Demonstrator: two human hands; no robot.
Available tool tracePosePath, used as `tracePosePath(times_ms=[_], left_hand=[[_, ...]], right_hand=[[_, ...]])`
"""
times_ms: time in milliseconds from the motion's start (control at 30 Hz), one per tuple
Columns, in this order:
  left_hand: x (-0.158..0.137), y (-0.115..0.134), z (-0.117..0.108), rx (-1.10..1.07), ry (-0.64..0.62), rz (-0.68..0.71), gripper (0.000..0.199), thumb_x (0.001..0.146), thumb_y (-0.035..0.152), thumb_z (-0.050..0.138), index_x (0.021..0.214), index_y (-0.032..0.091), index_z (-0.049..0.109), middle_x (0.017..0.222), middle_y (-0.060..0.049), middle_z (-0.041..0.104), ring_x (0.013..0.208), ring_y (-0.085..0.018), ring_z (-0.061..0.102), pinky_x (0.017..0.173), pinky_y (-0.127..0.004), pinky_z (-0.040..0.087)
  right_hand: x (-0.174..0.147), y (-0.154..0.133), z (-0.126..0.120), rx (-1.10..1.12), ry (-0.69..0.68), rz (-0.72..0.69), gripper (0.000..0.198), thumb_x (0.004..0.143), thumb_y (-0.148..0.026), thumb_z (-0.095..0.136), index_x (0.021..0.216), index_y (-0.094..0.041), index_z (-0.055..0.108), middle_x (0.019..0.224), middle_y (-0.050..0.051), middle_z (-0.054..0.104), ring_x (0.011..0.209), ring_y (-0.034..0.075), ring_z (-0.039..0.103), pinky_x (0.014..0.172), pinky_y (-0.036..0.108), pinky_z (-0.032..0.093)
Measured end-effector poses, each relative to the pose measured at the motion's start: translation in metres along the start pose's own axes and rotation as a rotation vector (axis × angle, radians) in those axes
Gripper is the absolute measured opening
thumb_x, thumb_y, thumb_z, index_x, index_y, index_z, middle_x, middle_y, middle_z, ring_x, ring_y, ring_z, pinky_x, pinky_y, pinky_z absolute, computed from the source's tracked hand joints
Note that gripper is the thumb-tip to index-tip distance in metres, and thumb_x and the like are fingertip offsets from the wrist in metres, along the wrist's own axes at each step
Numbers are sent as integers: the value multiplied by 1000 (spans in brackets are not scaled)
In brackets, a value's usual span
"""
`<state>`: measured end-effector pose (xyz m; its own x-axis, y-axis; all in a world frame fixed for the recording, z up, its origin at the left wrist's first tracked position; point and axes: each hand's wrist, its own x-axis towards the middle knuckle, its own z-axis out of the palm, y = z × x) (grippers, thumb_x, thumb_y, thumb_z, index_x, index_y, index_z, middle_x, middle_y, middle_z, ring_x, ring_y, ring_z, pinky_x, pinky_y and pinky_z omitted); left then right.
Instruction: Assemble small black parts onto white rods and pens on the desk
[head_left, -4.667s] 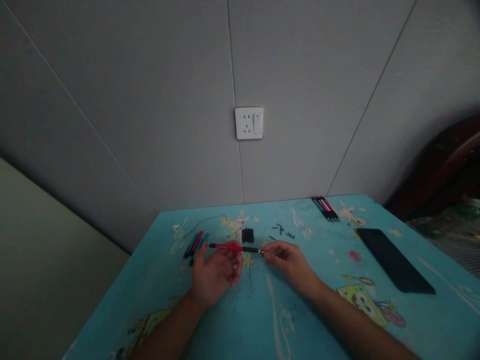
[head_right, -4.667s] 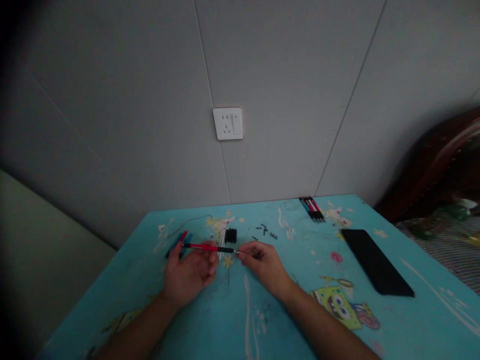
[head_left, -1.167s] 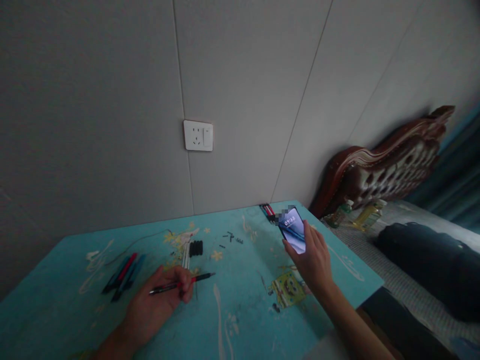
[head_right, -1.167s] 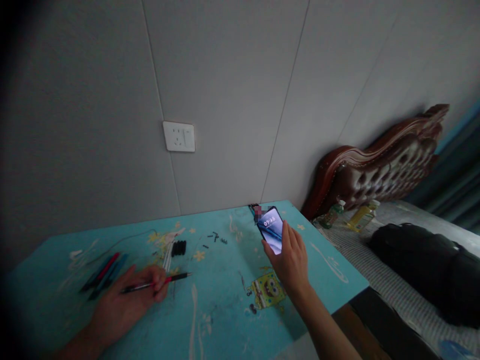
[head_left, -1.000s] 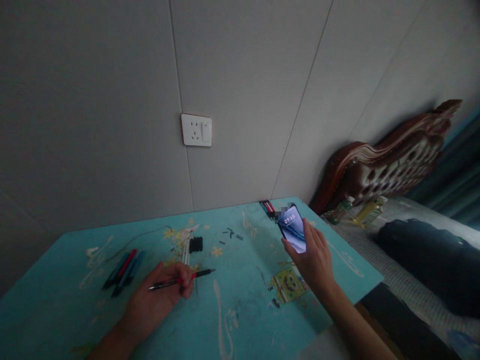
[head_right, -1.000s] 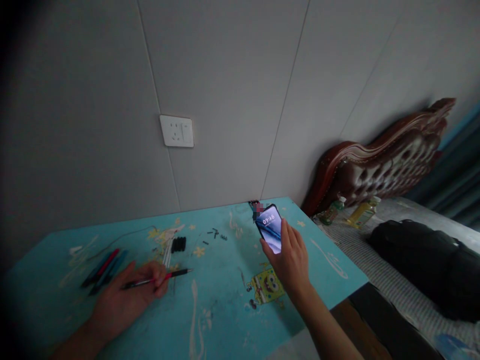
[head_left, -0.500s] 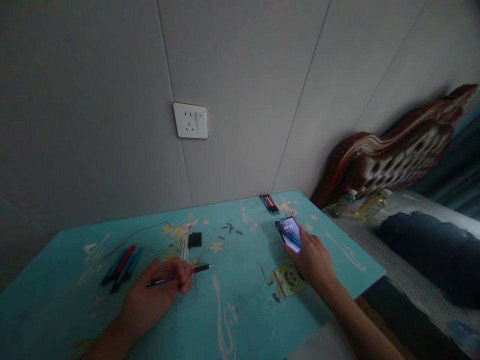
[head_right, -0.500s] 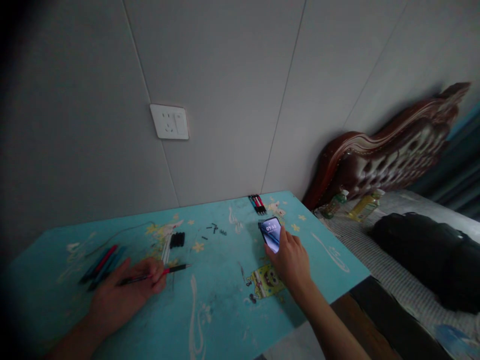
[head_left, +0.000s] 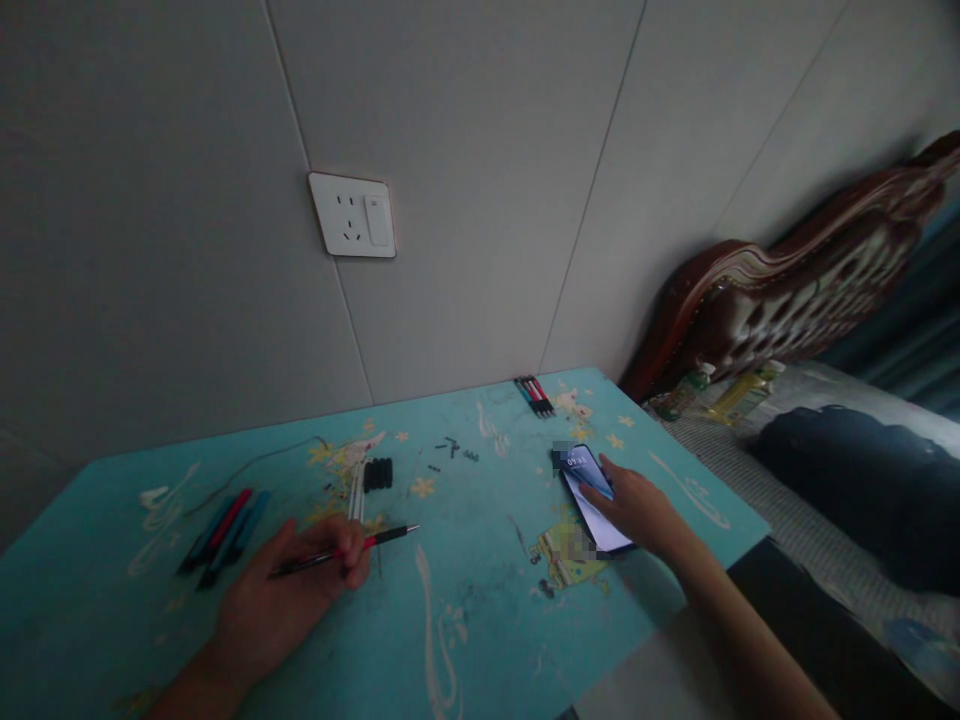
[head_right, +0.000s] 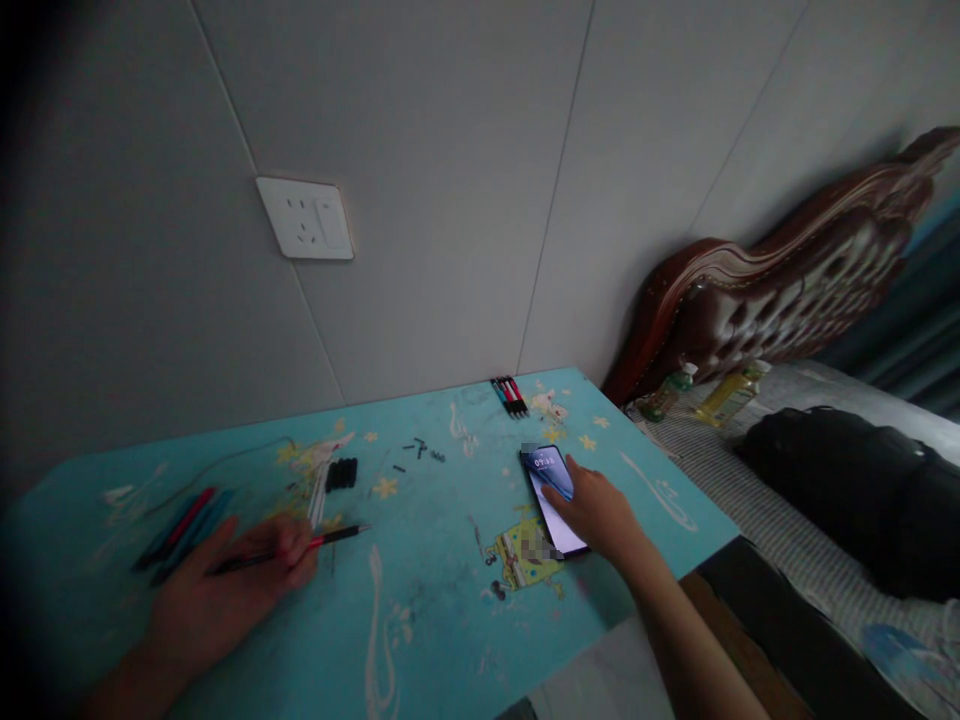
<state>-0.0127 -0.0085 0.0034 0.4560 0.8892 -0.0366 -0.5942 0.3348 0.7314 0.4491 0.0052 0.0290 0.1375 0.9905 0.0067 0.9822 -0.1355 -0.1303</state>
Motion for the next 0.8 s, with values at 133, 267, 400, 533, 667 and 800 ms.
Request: tracePosePath(times_ms=[133,267,400,533,667,800], left_hand=[[0,-1,-3,-29,26,-24,49,94,48,35,88,11,67,85,-12,54,83,-25,52,79,-39,47],[5,-1,1,-32,48,-54,49,93,50,36,86,12,66,85,-12,54,80,-25,52,77,-39,47],[10,-3,7,-29,88,-82,48,93,49,37,84,13,66,82,-11,54,79,-24,53,76,-39,48],[11,-5,6,-30,165,-78,36,90,45,47,80,14,64,80,-9,54,76,-23,53,71,-38,51],[10,-4,-1,-96,309,-84,23,85,37,56,81,15,63,78,-8,57,74,-22,56,66,-37,54],[12,1,-4,-227,441,-149,23,92,29,46,90,14,63,78,-7,62,69,-19,59,62,-34,53]], right_hand=[[3,25,-3,134,-43,-92,78,86,-52,55,150,-15,32,129,17,62,113,30,61,94,37,44],[0,33,0,244,-51,-124,77,83,-47,59,150,-19,33,134,13,59,117,29,59,98,37,44],[11,32,6,317,35,-77,62,86,-44,55,142,-20,47,114,10,70,93,25,68,85,36,51],[38,38,9,369,258,-110,41,92,-41,44,118,-19,66,105,9,72,86,23,68,82,34,51],[61,50,13,459,357,-239,32,91,-34,41,102,-19,68,103,8,71,90,21,65,81,32,50],[67,54,17,516,343,-294,28,91,-29,39,94,-20,66,94,5,71,87,19,64,78,29,48]])
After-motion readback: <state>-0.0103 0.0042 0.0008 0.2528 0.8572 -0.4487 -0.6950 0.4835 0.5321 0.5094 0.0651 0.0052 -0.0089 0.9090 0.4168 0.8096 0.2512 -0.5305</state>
